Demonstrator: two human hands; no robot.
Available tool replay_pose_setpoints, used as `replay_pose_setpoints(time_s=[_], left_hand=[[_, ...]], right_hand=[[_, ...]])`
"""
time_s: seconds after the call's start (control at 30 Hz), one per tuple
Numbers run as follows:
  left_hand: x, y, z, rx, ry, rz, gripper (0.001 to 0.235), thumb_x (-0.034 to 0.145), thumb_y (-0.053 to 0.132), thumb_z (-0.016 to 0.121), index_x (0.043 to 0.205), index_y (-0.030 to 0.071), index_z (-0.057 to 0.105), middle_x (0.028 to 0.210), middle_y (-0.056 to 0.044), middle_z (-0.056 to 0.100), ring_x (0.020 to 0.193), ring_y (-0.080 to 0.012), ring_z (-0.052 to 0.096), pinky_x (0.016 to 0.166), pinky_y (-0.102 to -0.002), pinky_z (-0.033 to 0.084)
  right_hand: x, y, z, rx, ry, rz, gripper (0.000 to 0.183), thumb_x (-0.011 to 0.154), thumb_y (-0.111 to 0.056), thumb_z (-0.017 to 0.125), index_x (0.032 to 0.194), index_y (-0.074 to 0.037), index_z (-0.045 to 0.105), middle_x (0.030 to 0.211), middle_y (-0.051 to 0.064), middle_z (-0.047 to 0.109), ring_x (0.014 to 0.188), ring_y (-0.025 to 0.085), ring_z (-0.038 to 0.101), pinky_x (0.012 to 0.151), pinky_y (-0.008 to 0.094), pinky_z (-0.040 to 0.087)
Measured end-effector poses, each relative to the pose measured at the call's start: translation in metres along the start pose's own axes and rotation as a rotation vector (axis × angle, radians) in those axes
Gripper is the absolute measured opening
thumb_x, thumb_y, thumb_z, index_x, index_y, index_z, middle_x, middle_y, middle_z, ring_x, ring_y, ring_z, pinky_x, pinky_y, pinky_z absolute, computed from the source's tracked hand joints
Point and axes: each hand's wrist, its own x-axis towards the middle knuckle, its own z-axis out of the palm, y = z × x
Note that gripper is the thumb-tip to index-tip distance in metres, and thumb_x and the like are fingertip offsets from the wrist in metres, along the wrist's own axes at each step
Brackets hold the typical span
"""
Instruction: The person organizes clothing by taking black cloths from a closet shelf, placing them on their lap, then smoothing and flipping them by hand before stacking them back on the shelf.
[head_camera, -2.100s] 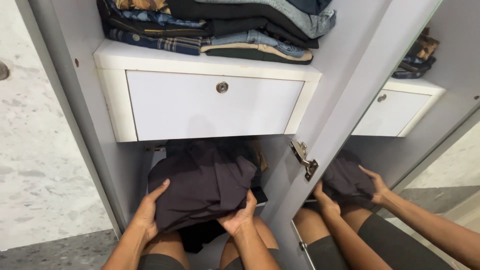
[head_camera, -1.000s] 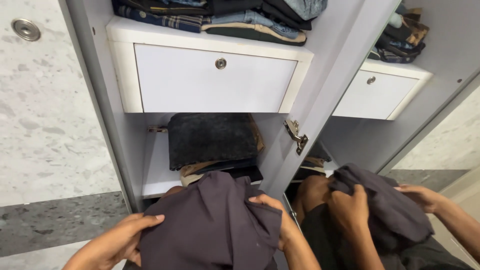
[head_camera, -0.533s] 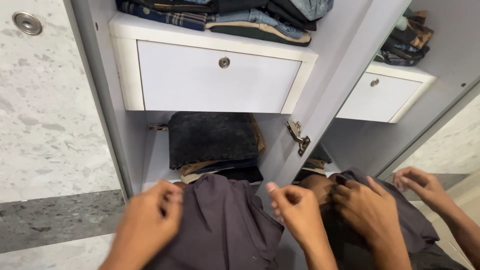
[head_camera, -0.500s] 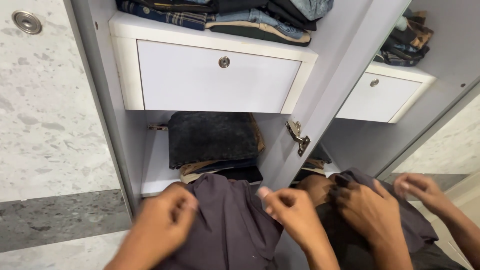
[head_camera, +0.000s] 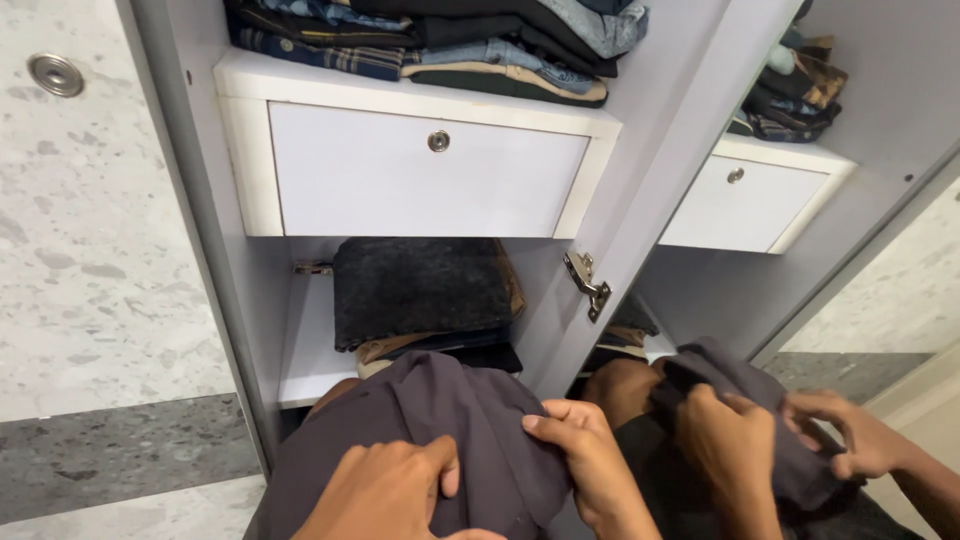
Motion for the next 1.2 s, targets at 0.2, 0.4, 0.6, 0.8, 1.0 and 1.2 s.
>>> replay_pose_setpoints(time_s=[0.2, 0.4, 0.6, 0.8, 1.0, 1.2], left_hand=[[0.016, -0.005, 0.044, -0.038, 0.090, 0.240, 0.041, 0.080, 0.044, 0.078, 0.082, 0.005, 0.065, 0.060, -0.012, 0.065, 0.057, -0.0313, 0.067, 0.053, -0.046, 0.049], [0.005, 0.030, 0.020, -0.036, 0.058, 0.318, 0.028, 0.081, 0.026, 0.073, 0.074, 0.000, 0.065, 0.060, -0.015, 0.065, 0.060, -0.0320, 0.067, 0.056, -0.045, 0.050], [0.006, 0.021, 0.004, -0.104, -0.298, 0.210, 0.050, 0.097, 0.041, 0.068, 0.071, -0.002, 0.067, 0.056, -0.013, 0.060, 0.052, -0.0231, 0.060, 0.057, -0.037, 0.047], [0.014, 0.011, -0.011, -0.339, -0.200, 0.166, 0.035, 0.091, 0.035, 0.070, 0.078, 0.002, 0.073, 0.065, -0.010, 0.071, 0.061, -0.0210, 0.067, 0.057, -0.036, 0.051], [0.038, -0.008, -0.018, -0.162, 0.510, -0.158, 0.027, 0.090, 0.032, 0.064, 0.095, 0.007, 0.073, 0.083, -0.010, 0.079, 0.078, -0.0283, 0.074, 0.069, -0.039, 0.057], [0.048, -0.050, 0.054, 0.109, 0.540, 0.017, 0.061, 0.078, 0.020, 0.068, 0.134, -0.002, 0.057, 0.149, -0.028, 0.044, 0.129, -0.0432, 0.045, 0.101, -0.059, 0.035]], right_hand=[[0.014, 0.025, 0.000, -0.205, 0.162, -0.090, 0.007, 0.079, -0.001, 0.069, 0.081, 0.003, 0.074, 0.071, 0.004, 0.073, 0.060, 0.010, 0.063, 0.059, 0.023, 0.050], [-0.002, -0.001, 0.018, 0.037, 0.207, -0.131, 0.013, 0.087, -0.005, 0.074, 0.076, -0.001, 0.069, 0.068, 0.002, 0.068, 0.056, 0.008, 0.057, 0.055, 0.023, 0.046], [0.011, 0.011, -0.015, 0.090, -0.053, -0.055, 0.012, 0.082, 0.000, 0.072, 0.074, -0.006, 0.065, 0.063, -0.004, 0.062, 0.050, 0.005, 0.052, 0.047, 0.020, 0.040], [0.008, -0.032, 0.020, -0.215, -0.009, -0.028, 0.008, 0.084, -0.010, 0.073, 0.085, -0.002, 0.070, 0.069, -0.003, 0.068, 0.058, 0.003, 0.058, 0.055, 0.018, 0.044], [0.015, -0.042, 0.065, -1.256, 0.476, -0.377, 0.047, 0.076, -0.023, 0.083, 0.116, -0.002, 0.069, 0.112, 0.019, 0.070, 0.102, 0.036, 0.065, 0.086, 0.042, 0.050], [0.017, 0.008, 0.088, -1.112, -0.022, -0.600, 0.046, 0.090, -0.025, 0.071, 0.128, 0.000, 0.066, 0.140, 0.022, 0.062, 0.136, 0.037, 0.053, 0.114, 0.042, 0.040]])
